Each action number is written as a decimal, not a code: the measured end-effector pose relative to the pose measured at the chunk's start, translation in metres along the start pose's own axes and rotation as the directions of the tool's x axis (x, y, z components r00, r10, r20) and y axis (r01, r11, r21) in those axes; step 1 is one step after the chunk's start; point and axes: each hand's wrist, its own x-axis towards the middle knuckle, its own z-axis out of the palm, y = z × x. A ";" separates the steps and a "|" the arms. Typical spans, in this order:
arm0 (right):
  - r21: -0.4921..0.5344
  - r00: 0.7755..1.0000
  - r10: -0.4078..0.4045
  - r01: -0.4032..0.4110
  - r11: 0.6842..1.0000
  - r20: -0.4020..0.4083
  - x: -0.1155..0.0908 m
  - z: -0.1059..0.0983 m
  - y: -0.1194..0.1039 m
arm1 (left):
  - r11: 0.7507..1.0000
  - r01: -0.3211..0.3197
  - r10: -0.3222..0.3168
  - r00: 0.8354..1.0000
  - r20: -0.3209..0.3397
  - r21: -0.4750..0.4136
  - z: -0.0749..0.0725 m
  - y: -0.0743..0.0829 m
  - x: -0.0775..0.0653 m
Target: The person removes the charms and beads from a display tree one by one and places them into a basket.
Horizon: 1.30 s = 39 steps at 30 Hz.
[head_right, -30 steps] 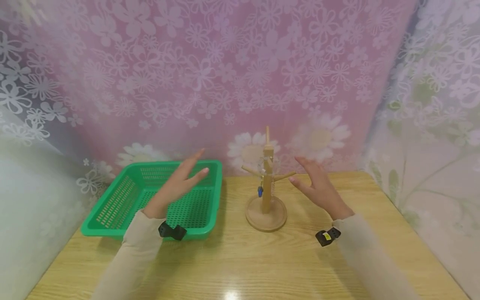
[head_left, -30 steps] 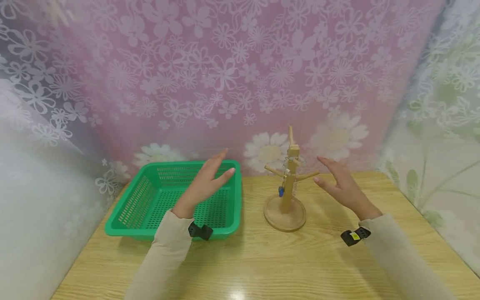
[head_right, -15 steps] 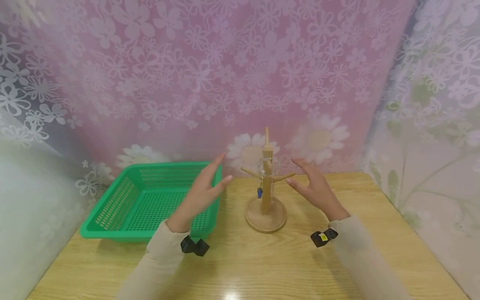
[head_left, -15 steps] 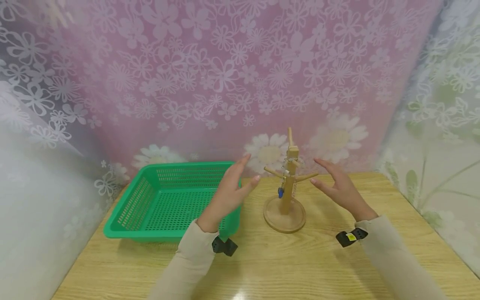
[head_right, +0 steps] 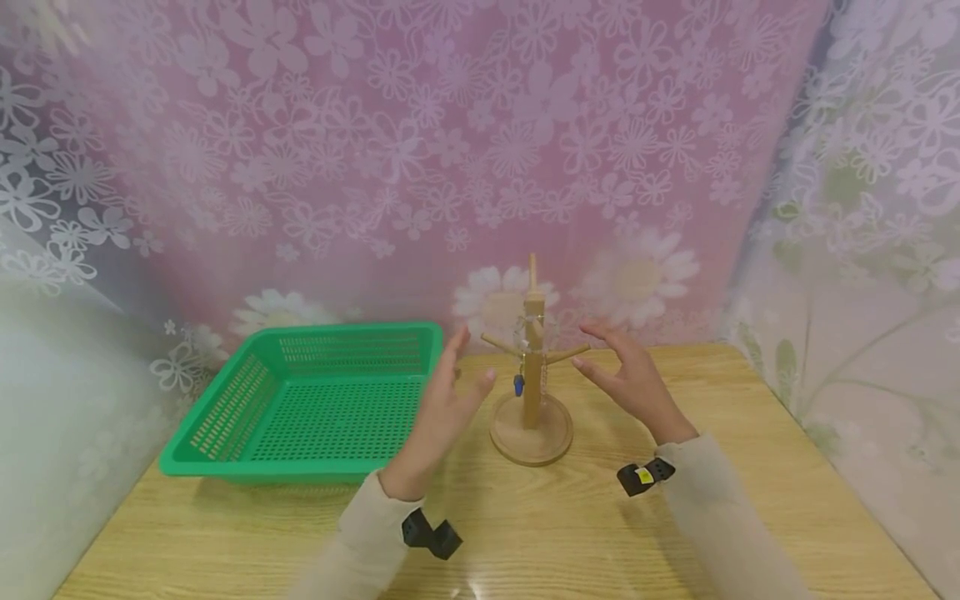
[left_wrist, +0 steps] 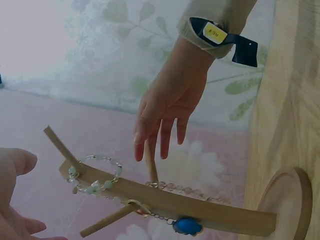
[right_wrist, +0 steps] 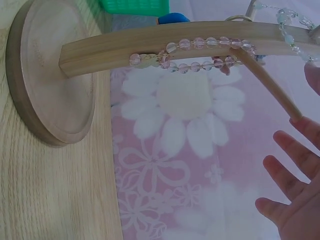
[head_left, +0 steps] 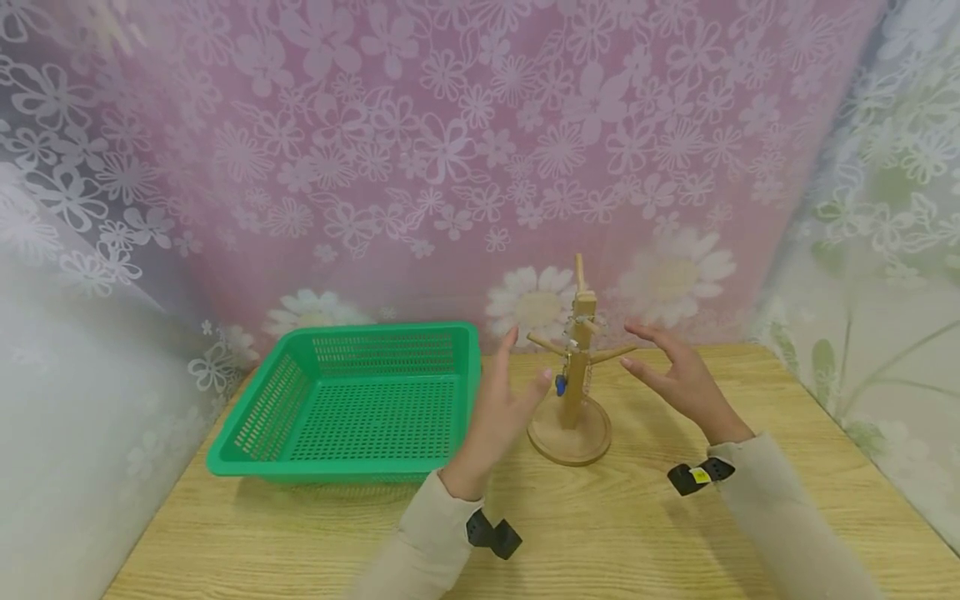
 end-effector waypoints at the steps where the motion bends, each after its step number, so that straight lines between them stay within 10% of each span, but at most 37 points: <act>1: 0.002 1.000 -0.001 0.001 1.000 -0.006 0.000 0.000 0.000 | 1.000 0.006 -0.006 1.000 0.000 -0.025 0.003 -0.001 -0.001; 17: 0.028 0.999 -0.002 0.003 1.000 -0.035 0.001 0.003 -0.007 | 0.992 0.061 -0.070 0.994 -0.081 -0.110 0.042 -0.027 -0.016; 39: 0.094 0.988 0.017 -0.002 0.996 -0.156 -0.003 0.005 -0.028 | 0.970 0.078 -0.093 0.994 -0.057 -0.230 0.055 -0.072 0.004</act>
